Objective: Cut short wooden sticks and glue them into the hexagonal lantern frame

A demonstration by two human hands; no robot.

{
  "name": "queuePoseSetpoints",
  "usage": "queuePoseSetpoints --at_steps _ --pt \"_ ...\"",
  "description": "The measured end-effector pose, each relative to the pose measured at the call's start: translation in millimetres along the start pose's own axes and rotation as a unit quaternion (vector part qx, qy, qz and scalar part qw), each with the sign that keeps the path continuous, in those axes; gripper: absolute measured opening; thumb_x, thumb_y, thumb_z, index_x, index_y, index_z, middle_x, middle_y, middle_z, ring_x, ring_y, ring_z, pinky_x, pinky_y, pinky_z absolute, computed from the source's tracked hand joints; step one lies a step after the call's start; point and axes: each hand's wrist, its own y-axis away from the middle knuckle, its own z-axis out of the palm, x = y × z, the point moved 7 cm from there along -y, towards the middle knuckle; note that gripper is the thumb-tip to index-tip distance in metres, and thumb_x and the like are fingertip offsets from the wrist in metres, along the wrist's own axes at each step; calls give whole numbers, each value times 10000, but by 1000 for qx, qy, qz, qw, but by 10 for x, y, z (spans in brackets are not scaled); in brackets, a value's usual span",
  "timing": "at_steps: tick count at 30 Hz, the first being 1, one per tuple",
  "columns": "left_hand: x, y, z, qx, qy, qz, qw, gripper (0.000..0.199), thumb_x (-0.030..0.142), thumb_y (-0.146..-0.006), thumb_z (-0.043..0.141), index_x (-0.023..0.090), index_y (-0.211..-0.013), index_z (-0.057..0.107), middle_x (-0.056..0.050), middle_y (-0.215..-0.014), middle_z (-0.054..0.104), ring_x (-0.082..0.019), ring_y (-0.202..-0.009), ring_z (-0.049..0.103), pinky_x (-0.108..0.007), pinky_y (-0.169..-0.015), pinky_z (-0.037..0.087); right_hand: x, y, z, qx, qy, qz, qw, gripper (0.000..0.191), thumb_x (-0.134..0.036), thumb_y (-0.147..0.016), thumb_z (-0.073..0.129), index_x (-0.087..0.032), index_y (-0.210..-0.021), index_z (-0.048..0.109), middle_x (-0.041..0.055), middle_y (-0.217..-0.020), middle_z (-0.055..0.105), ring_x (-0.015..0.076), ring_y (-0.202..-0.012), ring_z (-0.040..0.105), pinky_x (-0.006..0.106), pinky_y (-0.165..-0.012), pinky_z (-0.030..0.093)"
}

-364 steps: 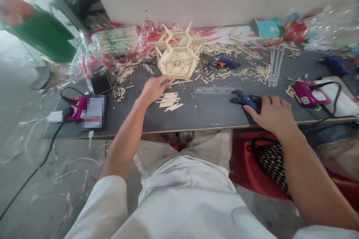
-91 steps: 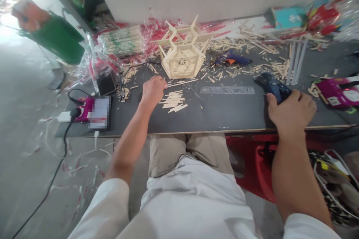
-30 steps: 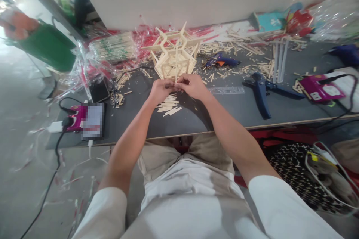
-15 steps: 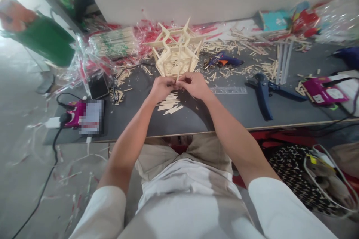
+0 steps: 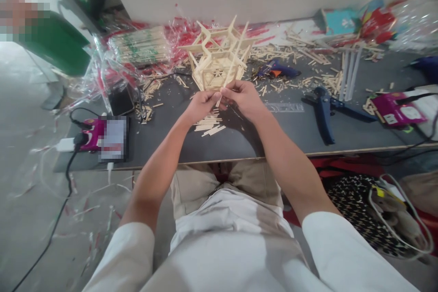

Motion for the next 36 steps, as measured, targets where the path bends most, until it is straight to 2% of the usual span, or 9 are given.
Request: queuePoseSetpoints --at_steps 3,8,13,18,24,26,30,33,36 --pt "9 8 64 -19 34 8 999 802 918 -897 640 131 -964 784 -135 -824 809 -214 -754 790 -244 -546 571 14 -5 4 -10 -22 -3 1000 592 -726 -686 953 -238 -768 628 -29 -630 576 121 -573 477 305 -564 421" --pt "-62 33 78 -21 49 -26 998 729 863 -914 681 136 -934 742 -134 -822 814 -192 -715 790 -233 -544 570 12 -2 27 -35 -23 -2 999 603 -734 -697 955 -227 -765 636 -22 -638 617 121 -592 516 295 -581 435" --pt "-96 24 74 -7 44 -53 998 603 741 -992 705 142 -924 728 -104 -788 800 -175 -639 765 -234 -527 555 26 -17 21 -26 -15 -6 1000 559 -676 -720 952 -223 -759 627 -26 -635 598 114 -577 496 299 -569 431" --pt "-93 15 73 20 -7 -54 998 415 522 -1100 647 154 -934 743 -82 -787 795 -175 -629 749 -230 -508 519 60 -40 -12 -4 22 -12 1000 494 -611 -758 931 -225 -769 622 -23 -666 595 120 -604 499 304 -597 451" --pt "13 48 8 86 -95 -6 992 178 273 -1081 637 172 -1008 765 -62 -903 831 -203 -903 799 -279 -822 621 49 -43 -26 9 49 -21 999 434 -559 -809 893 -225 -780 617 -27 -662 582 124 -607 498 304 -609 447" --pt "16 30 20 82 -86 0 993 173 270 -1083 644 168 -989 748 -57 -873 818 -195 -857 791 -291 -839 624 51 -45 -36 17 43 -19 999 439 -550 -795 909 -227 -775 613 -30 -657 584 119 -589 483 300 -594 429" --pt "-2 -30 75 46 -20 4 999 262 319 -1103 651 163 -897 692 -51 -793 756 -161 -686 747 -283 -734 622 67 -45 -40 16 28 -2 999 464 -569 -769 936 -228 -776 621 -30 -648 584 115 -571 463 291 -566 410" --pt "-17 -34 89 35 8 -29 999 316 337 -1112 658 161 -850 653 -37 -758 725 -140 -653 735 -256 -693 610 43 -36 -23 6 33 -3 999 478 -593 -787 926 -230 -775 615 -40 -630 565 111 -567 456 283 -567 416" --pt "5 -5 89 35 6 -63 997 316 280 -1128 625 152 -839 637 -20 -711 710 -122 -647 735 -216 -669 589 15 -22 -3 4 40 2 999 498 -597 -795 922 -232 -761 585 -52 -620 523 107 -570 451 278 -570 406"
